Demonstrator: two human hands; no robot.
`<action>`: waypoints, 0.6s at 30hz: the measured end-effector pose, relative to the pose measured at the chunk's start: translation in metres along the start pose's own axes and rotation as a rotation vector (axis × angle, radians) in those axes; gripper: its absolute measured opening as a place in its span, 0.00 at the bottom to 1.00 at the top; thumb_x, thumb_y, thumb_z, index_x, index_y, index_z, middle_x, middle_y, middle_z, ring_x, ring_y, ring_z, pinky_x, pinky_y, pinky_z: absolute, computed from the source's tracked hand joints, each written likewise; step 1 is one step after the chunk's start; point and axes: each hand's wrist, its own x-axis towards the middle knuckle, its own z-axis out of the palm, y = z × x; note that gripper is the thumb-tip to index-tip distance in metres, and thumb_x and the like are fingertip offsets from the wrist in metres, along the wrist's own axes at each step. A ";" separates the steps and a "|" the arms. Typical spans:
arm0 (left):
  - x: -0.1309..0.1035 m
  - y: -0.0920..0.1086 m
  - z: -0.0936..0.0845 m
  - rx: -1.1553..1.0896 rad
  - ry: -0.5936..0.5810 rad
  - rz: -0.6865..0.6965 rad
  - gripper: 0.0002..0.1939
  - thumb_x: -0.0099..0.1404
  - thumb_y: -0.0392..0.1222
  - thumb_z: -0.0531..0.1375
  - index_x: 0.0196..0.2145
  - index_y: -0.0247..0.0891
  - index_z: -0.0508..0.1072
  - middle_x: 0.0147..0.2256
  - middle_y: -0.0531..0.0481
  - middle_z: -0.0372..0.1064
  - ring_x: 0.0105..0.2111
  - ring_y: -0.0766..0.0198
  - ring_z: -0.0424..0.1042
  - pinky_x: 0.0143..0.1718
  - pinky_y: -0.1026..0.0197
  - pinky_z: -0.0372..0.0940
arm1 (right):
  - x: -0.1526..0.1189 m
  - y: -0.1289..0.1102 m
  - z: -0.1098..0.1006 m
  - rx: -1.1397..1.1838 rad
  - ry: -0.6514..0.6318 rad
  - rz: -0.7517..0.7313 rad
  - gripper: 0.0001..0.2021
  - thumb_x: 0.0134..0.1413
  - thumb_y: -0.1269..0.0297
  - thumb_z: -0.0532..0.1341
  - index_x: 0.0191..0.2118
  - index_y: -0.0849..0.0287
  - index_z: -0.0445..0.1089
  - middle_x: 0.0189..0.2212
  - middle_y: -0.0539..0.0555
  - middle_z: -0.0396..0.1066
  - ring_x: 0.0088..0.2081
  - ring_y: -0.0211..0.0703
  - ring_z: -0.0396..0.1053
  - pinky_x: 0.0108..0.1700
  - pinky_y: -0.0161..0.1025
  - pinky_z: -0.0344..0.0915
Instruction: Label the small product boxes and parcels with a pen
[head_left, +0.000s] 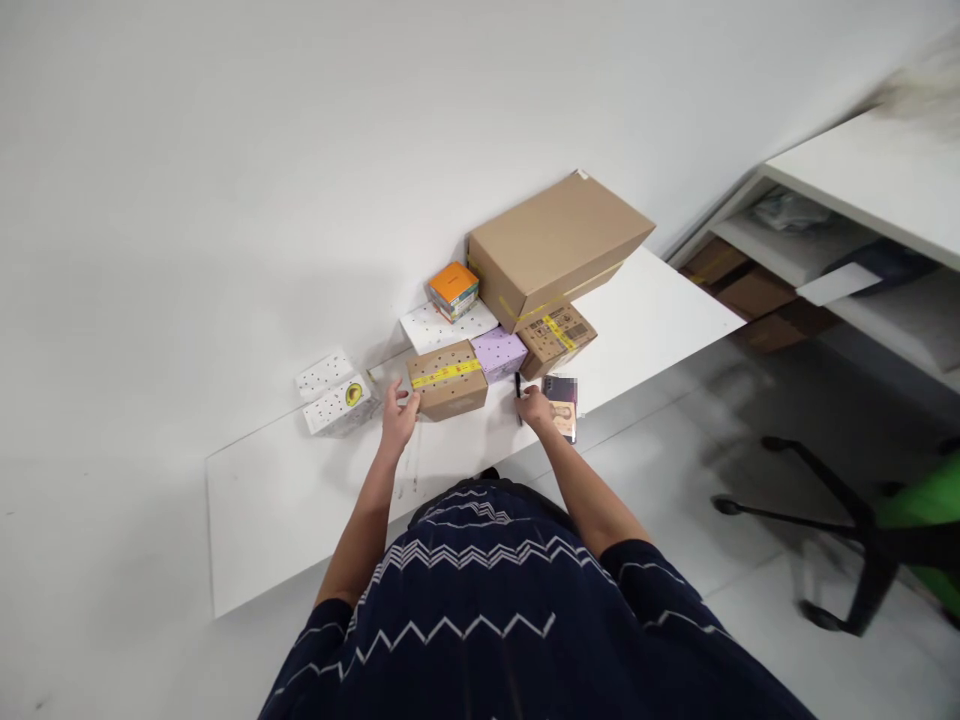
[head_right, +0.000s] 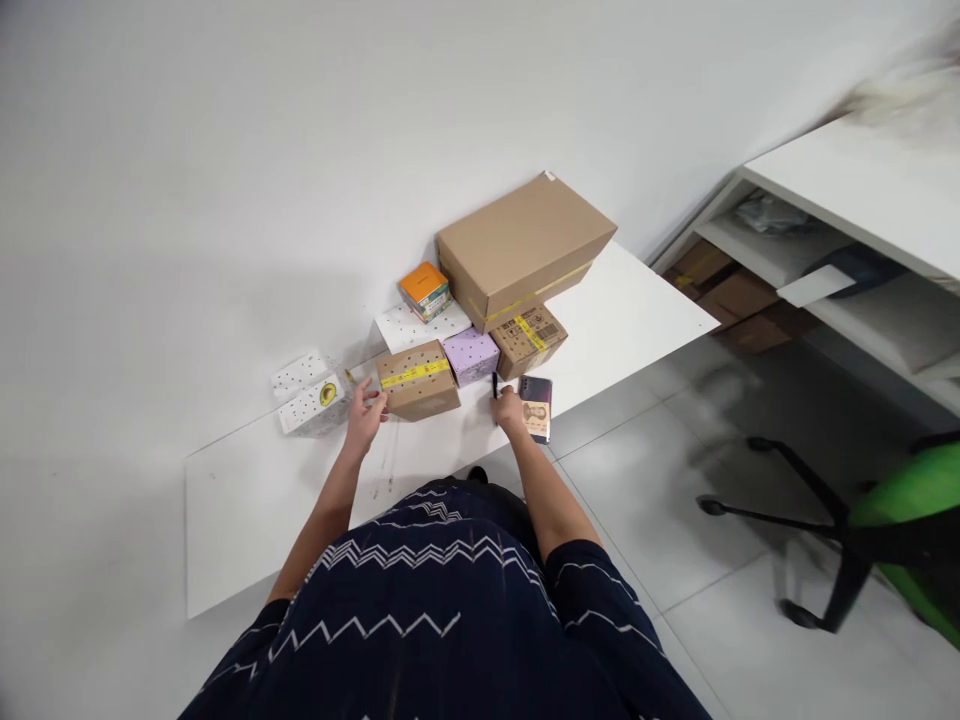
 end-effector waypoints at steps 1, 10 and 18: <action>0.001 0.002 0.000 0.003 0.004 -0.005 0.30 0.63 0.48 0.63 0.61 0.45 0.63 0.51 0.42 0.66 0.29 0.70 0.71 0.27 0.66 0.69 | -0.003 0.001 0.000 0.009 0.011 -0.006 0.14 0.53 0.68 0.62 0.47 0.63 0.69 0.40 0.68 0.77 0.44 0.57 0.75 0.43 0.44 0.66; 0.025 0.011 0.004 0.146 0.014 0.020 0.37 0.62 0.53 0.64 0.64 0.43 0.59 0.50 0.40 0.69 0.33 0.63 0.71 0.30 0.61 0.69 | -0.043 -0.025 -0.021 0.398 -0.035 -0.171 0.09 0.60 0.60 0.56 0.40 0.58 0.70 0.32 0.55 0.75 0.25 0.41 0.73 0.32 0.36 0.67; 0.010 0.010 -0.013 0.029 -0.210 -0.113 0.51 0.58 0.57 0.67 0.71 0.50 0.44 0.60 0.38 0.61 0.42 0.59 0.73 0.31 0.63 0.69 | -0.063 -0.068 -0.020 0.640 -0.340 -0.209 0.26 0.63 0.40 0.49 0.45 0.59 0.70 0.37 0.58 0.73 0.23 0.37 0.69 0.23 0.33 0.64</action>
